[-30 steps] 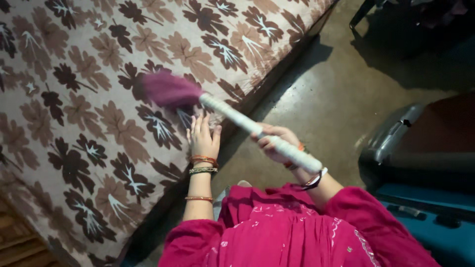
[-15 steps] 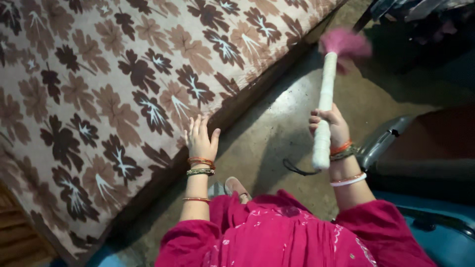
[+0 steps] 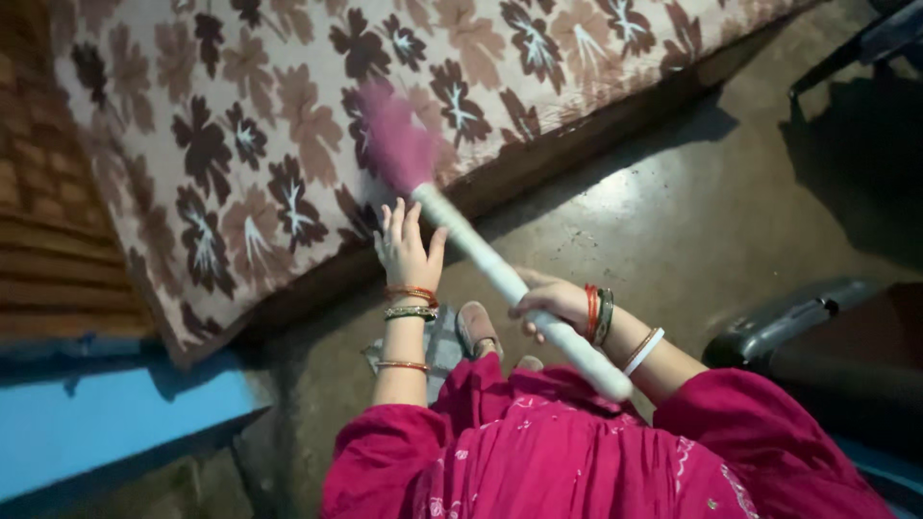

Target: The person uses a long-handled duster to clean a bed covered with a floral-patterned sheet. They systematically sweep the duster across the surface of the bed, moving from one side to the other and along the edges.

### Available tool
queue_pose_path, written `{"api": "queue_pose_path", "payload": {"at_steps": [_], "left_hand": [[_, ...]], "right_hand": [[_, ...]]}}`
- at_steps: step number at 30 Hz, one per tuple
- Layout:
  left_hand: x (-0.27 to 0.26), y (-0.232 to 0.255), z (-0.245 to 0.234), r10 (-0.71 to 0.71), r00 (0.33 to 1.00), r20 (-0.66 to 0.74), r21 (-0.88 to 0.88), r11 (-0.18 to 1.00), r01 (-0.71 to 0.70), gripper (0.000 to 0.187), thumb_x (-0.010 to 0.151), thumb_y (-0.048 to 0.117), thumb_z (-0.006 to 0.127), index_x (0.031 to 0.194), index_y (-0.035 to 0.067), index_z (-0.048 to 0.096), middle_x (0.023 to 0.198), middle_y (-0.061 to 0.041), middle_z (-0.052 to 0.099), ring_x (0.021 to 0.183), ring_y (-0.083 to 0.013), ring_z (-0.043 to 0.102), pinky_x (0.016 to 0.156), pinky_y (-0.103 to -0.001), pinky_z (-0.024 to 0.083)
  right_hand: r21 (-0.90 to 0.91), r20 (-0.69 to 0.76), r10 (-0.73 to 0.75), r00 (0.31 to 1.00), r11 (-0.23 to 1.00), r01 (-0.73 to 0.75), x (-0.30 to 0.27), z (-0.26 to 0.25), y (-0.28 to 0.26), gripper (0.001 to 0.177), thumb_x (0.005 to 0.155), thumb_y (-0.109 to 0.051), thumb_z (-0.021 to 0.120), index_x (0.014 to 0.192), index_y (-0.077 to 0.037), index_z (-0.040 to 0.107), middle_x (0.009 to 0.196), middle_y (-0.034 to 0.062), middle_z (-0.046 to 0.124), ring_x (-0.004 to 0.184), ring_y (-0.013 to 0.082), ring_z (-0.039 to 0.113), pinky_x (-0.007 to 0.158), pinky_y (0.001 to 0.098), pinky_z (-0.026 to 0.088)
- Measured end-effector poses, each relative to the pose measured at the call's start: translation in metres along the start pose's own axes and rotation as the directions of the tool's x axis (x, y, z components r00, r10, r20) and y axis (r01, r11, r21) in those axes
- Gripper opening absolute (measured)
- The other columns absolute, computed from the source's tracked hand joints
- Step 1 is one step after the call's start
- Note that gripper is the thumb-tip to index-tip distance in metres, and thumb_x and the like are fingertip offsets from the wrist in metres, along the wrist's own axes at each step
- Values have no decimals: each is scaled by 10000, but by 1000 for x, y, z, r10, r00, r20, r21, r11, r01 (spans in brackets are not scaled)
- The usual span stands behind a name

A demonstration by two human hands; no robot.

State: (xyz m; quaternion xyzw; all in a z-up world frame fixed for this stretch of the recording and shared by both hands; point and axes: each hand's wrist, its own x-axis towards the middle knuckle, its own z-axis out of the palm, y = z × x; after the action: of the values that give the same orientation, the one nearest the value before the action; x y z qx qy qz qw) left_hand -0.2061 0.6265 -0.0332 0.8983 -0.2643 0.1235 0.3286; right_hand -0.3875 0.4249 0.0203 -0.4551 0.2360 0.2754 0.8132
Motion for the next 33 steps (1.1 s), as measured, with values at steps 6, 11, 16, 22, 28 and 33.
{"api": "queue_pose_path", "payload": {"at_steps": [6, 11, 16, 22, 28, 33], "left_hand": [[-11, -9, -28, -43, 995, -93, 38, 998, 47, 587, 959, 437, 702, 1437, 128, 564, 1560, -173, 474, 1495, -414, 368, 1191, -637, 276], [-35, -20, -57, -152, 980, -126, 59, 985, 161, 597, 952, 428, 702, 1440, 114, 559, 1567, -167, 466, 1501, -406, 354, 1178, -669, 238], [-69, -33, -71, -206, 966, -157, 122, 966, 226, 582, 966, 445, 689, 1434, 123, 563, 1575, -156, 462, 1504, -403, 351, 1187, -667, 246], [-95, -46, -83, -239, 949, -204, 150, 951, 272, 581, 958, 449, 683, 1424, 121, 568, 1577, -163, 455, 1505, -413, 347, 1179, -658, 267], [-93, -42, -74, -227, 955, -191, 143, 956, 256, 575, 971, 458, 677, 1427, 124, 567, 1585, -158, 456, 1513, -411, 348, 1179, -667, 276], [-83, -40, -72, -223, 954, -200, 129, 959, 252, 595, 951, 466, 677, 1425, 122, 571, 1582, -168, 451, 1507, -395, 348, 1169, -696, 257]], "right_hand": [[128, 438, 48, 898, 985, -115, -41, 1, -22, 831, 904, -73, 597, 1644, -79, 218, 1036, 179, 628, 602, 127, 600, 441, 238, 507], [4, 241, -135, 961, 990, 138, -57, -12, -66, 826, 855, -115, 587, 1620, -134, 278, 1010, 177, 649, 556, 103, 584, 409, 214, 494], [-372, -122, -324, 938, 891, 260, 7, -50, -108, 577, 884, -142, 619, 1439, -159, 463, 952, 62, 576, 612, 101, 592, 453, 277, 526], [-417, -164, -353, 921, 871, 260, 66, -57, -100, 555, 820, -42, 666, 1325, -120, 450, 932, 86, 593, 629, 180, 633, 514, 344, 561], [-500, -105, -66, 992, 866, 5, 59, 51, -35, 1012, 771, -22, 662, 1625, -246, 168, 959, 141, 662, 584, 204, 641, 486, 357, 549], [-278, 376, 128, 918, 960, -20, 15, 53, -52, 880, 857, -71, 595, 1646, -113, 207, 1028, 165, 715, 598, 137, 601, 510, 274, 520]]}}
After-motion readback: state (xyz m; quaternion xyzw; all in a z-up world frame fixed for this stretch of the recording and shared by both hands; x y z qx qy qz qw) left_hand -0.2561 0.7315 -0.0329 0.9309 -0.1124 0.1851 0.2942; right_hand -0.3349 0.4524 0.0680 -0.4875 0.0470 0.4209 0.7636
